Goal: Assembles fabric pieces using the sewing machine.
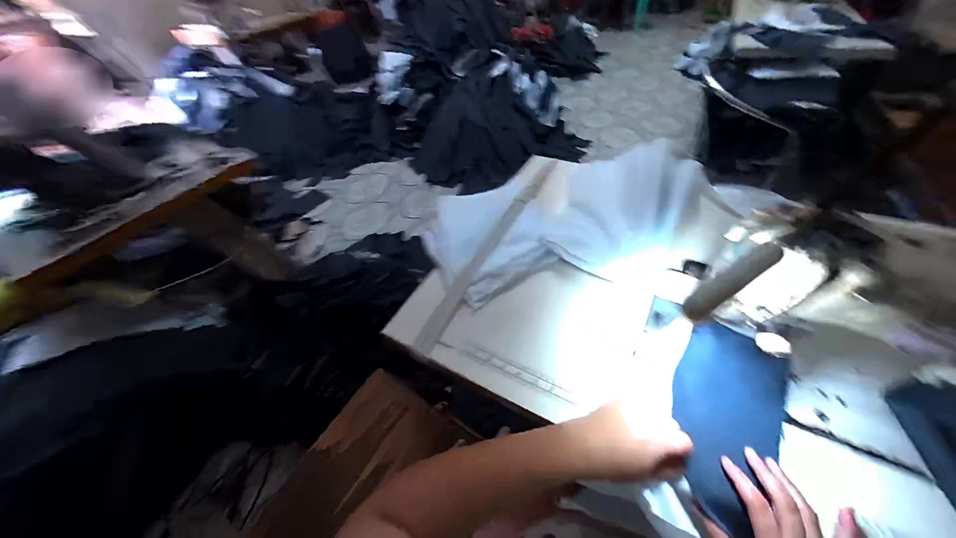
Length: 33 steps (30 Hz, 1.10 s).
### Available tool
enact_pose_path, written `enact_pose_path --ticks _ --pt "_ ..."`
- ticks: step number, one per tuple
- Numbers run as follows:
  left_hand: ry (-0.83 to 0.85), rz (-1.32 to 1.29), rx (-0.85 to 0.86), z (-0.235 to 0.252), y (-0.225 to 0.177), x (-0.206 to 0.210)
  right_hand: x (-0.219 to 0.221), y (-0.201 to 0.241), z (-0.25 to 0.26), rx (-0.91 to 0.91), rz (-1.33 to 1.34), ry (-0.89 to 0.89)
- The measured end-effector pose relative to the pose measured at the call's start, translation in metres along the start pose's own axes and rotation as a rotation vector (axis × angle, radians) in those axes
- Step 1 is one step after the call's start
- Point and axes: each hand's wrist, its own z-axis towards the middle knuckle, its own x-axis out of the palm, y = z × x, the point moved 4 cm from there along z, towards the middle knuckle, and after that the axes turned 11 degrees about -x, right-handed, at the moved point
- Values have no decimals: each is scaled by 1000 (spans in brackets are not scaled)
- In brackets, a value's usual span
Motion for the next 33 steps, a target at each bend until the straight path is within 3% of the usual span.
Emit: enact_pose_path --ticks 5,8,13,26,30,33 --pt "-32 36 63 9 -8 8 8 -29 -38 31 -214 -343" --pt "-3 86 122 15 -13 28 13 -34 -42 15 -192 -414" --pt "-164 136 258 11 -7 34 17 -37 -47 -52 -142 -466" --pt "-129 172 204 2 -1 29 18 -37 -51 -153 -140 -391" --pt "-185 323 66 -12 -4 25 0 -36 -49 -124 -18 -225" --pt "-124 354 -43 -19 3 24 -15 -38 -36 -85 49 -121"
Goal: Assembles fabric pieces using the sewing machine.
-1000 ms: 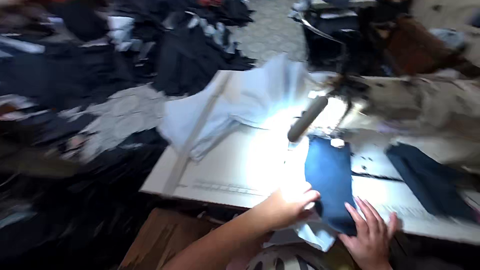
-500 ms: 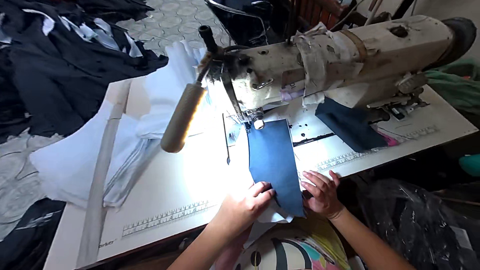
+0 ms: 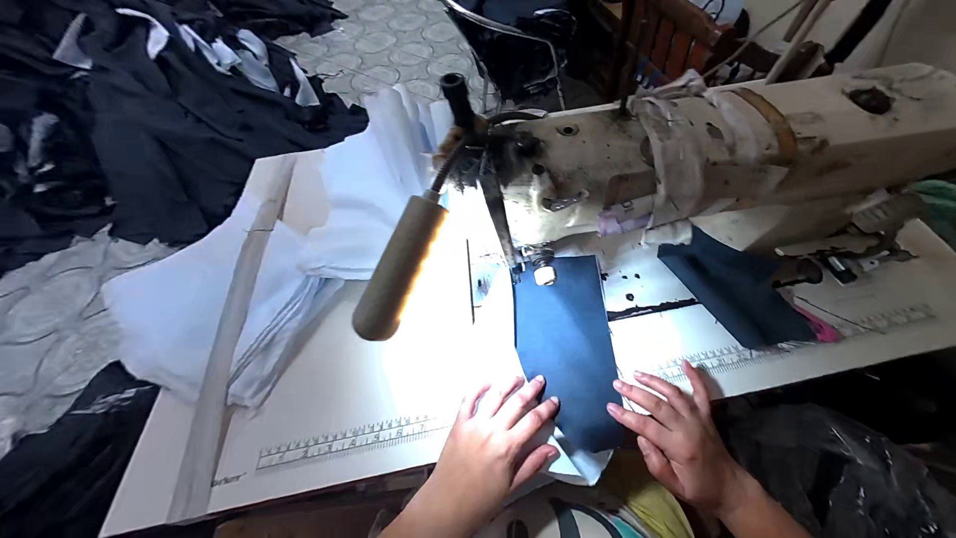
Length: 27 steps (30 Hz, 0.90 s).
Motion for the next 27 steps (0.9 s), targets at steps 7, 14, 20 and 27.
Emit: enact_pose_path --ticks 7,14,20,27 --pt "176 -167 -83 28 20 1 3 -24 48 29 -78 108" --pt "299 -212 -95 65 48 -1 15 -45 87 -9 -39 201" --pt "228 -274 -25 92 48 -2 28 -52 118 -69 124 259" --pt "87 -139 -71 57 8 5 38 -44 114 -221 184 186"
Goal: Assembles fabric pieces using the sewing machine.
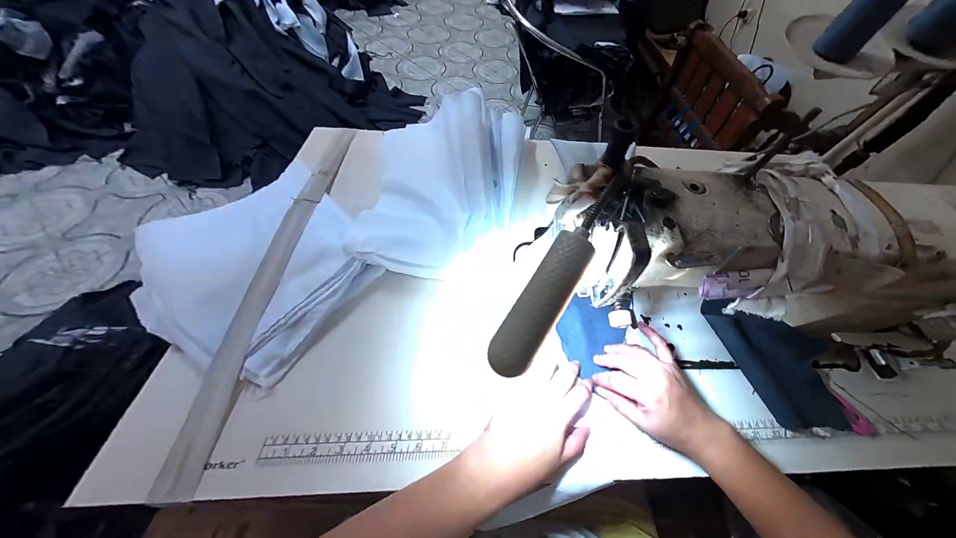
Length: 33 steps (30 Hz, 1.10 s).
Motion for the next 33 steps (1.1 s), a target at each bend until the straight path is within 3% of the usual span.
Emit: enact_pose_path --ticks 2,4,10,17,21,24,26,27,28,30,33 --pt "-76 26 -46 -1 12 -3 2 1 3 -8 5 33" --pt "-49 59 -69 3 24 -8 5 2 12 -18 4 67" --pt "262 23 -125 33 54 -17 10 -11 46 57 34 208" --pt "107 -102 -149 70 81 -23 14 -17 58 315 -40 347" --pt "155 -19 -244 72 78 -41 5 12 37 348 -16 208" --pt "134 -75 -175 63 73 -49 12 25 15 412 177 372" --pt "-3 -126 37 49 60 -43 12 19 8 472 188 326" --pt "23 -169 137 41 53 -33 7 15 8 490 117 233" --pt "155 -204 189 32 44 -22 -1 12 10 483 -30 137" --pt "512 -217 116 16 35 -5 -25 9 9 457 -330 -34" --pt "559 -139 -99 4 43 0 -65 23 -22 574 -427 -59"
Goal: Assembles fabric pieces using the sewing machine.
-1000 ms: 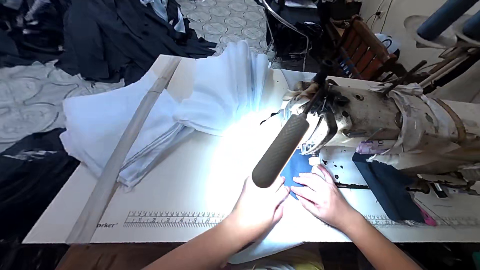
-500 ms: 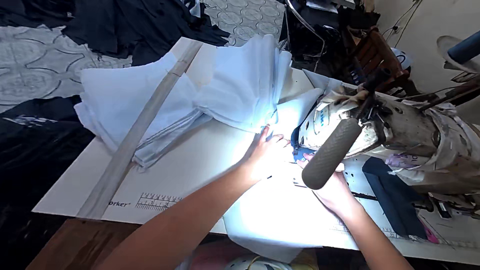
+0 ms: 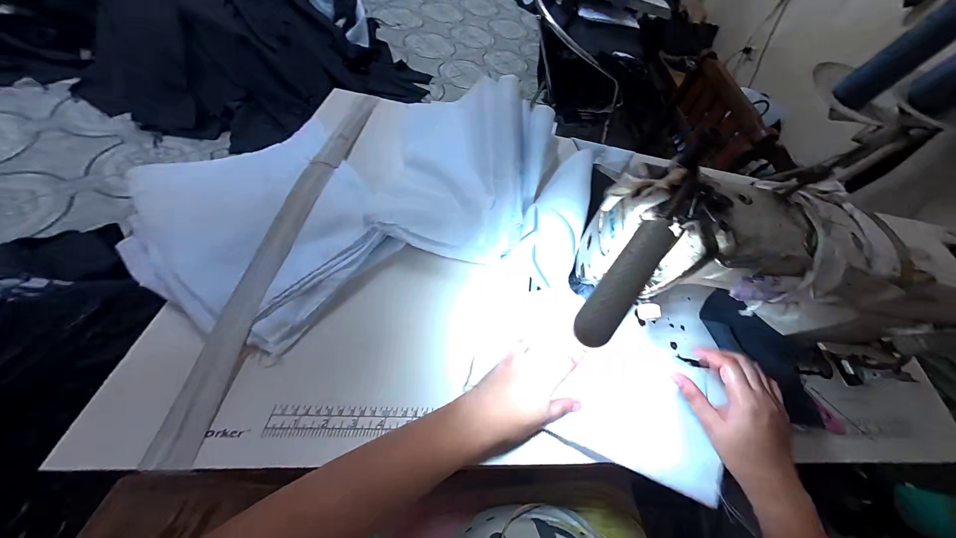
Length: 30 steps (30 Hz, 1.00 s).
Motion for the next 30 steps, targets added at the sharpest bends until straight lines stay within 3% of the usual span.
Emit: enact_pose_path --ticks 4,5,7,9,10,12,14,16,19,20,22,24,26,30 --pt "-95 85 -101 -13 -4 8 -14 -10 -50 301 178 442" --pt "-160 81 -84 -13 -9 11 -11 -10 -57 344 274 422" --pt "-220 56 -75 -12 -21 14 -7 -8 -65 340 435 162" --pt "-263 32 -96 -11 -31 14 -12 -5 -65 166 632 -142" --pt "-308 32 -111 -9 -34 14 -17 -1 -64 33 701 -161" --pt "-437 65 -132 -4 -39 9 -21 15 -66 -248 786 -1" --pt "-554 153 -63 4 -44 -3 -12 34 -70 -498 775 271" --pt "-579 237 97 7 -48 -11 0 26 -66 -507 805 394" --pt "-660 344 406 1 -48 -10 3 -48 -29 -162 572 15" --pt "-650 358 440 -3 -46 -5 7 -76 -16 -54 410 -8" --pt "-563 314 430 -9 -41 2 25 -112 0 98 252 174" --pt "-392 146 387 -13 -32 2 29 -115 2 120 243 153" --pt "-223 -105 338 -19 -19 5 8 -103 5 86 310 -16" --pt "-303 -361 318 -18 -13 12 -41 -67 24 -89 483 -264"
